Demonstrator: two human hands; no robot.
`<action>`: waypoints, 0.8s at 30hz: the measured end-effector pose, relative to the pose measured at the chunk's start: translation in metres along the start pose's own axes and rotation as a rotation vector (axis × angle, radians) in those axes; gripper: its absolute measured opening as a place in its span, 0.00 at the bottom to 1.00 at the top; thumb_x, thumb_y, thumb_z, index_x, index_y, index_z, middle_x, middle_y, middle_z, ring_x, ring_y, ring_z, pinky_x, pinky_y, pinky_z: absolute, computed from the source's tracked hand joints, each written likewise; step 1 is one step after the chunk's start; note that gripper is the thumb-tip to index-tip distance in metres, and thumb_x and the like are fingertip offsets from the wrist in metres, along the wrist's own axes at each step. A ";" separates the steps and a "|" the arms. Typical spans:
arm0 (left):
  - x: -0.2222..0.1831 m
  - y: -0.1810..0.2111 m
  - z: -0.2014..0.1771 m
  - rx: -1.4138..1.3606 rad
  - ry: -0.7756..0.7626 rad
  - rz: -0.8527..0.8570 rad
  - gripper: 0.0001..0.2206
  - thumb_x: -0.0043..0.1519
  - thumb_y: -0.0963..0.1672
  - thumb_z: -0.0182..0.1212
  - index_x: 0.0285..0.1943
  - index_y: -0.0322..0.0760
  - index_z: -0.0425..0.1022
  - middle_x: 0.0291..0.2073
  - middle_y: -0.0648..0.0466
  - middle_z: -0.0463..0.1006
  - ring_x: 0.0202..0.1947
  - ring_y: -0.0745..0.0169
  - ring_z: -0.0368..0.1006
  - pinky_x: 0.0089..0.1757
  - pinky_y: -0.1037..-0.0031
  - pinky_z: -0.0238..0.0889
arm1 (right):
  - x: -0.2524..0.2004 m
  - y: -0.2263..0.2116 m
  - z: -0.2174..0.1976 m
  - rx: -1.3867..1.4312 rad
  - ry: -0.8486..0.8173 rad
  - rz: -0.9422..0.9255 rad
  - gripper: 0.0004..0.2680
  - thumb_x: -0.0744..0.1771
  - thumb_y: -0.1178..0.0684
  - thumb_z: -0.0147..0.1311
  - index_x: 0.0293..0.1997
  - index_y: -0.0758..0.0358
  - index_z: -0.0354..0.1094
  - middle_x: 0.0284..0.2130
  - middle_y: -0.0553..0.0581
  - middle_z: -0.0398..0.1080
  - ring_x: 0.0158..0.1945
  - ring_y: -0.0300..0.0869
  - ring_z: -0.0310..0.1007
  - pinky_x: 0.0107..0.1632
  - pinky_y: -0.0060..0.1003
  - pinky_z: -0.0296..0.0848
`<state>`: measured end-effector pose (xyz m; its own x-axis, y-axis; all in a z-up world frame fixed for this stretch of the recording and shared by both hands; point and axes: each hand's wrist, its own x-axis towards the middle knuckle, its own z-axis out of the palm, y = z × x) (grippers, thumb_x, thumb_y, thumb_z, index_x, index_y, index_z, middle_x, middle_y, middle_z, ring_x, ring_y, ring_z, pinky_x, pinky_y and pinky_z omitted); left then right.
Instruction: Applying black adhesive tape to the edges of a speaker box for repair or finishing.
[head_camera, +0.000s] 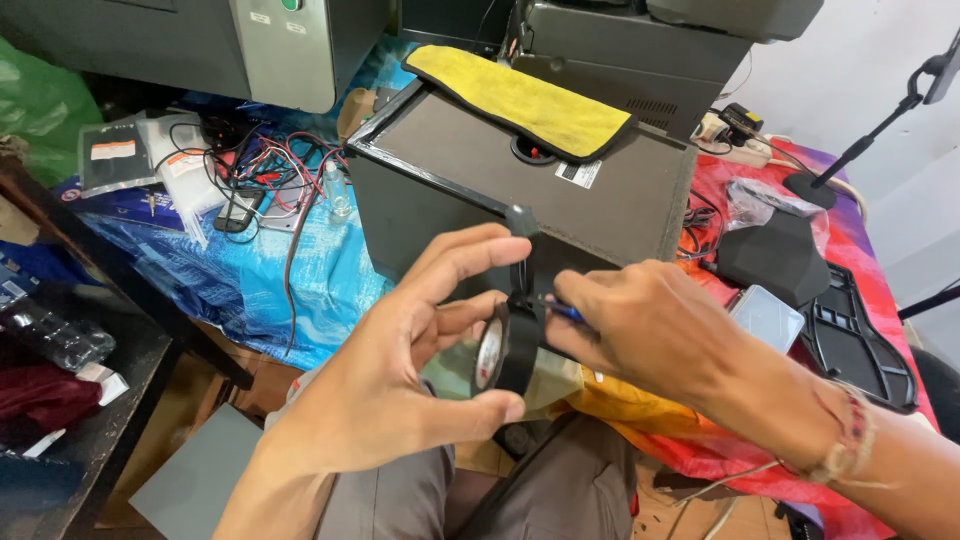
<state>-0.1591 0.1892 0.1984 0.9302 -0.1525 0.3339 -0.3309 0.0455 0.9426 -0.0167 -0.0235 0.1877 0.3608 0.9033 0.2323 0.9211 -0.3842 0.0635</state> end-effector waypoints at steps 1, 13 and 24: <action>-0.001 0.001 0.000 -0.004 0.000 -0.005 0.37 0.52 0.36 0.69 0.73 0.40 0.60 0.71 0.53 0.55 0.63 0.62 0.71 0.63 0.74 0.59 | 0.003 0.006 -0.004 0.004 -0.004 0.002 0.12 0.69 0.47 0.56 0.30 0.57 0.59 0.17 0.52 0.68 0.16 0.58 0.68 0.18 0.49 0.61; 0.012 0.001 0.015 0.080 -0.112 -0.054 0.39 0.54 0.43 0.69 0.76 0.53 0.55 0.78 0.57 0.46 0.65 0.60 0.71 0.61 0.67 0.61 | -0.066 0.029 -0.045 0.317 -0.073 0.412 0.09 0.67 0.50 0.44 0.48 0.56 0.69 0.30 0.51 0.76 0.29 0.45 0.69 0.38 0.39 0.66; 0.047 -0.102 0.129 0.271 -0.328 -0.013 0.34 0.42 0.39 0.69 0.64 0.51 0.71 0.77 0.44 0.49 0.78 0.47 0.51 0.56 0.59 0.60 | -0.221 0.117 0.158 0.205 -0.001 0.743 0.15 0.68 0.41 0.51 0.53 0.61 0.69 0.47 0.65 0.75 0.51 0.59 0.73 0.52 0.52 0.68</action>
<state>-0.1018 0.0502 0.1170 0.8493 -0.4591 0.2607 -0.3900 -0.2128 0.8959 0.0339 -0.2382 -0.0096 0.8955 0.4216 0.1429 0.4452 -0.8471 -0.2902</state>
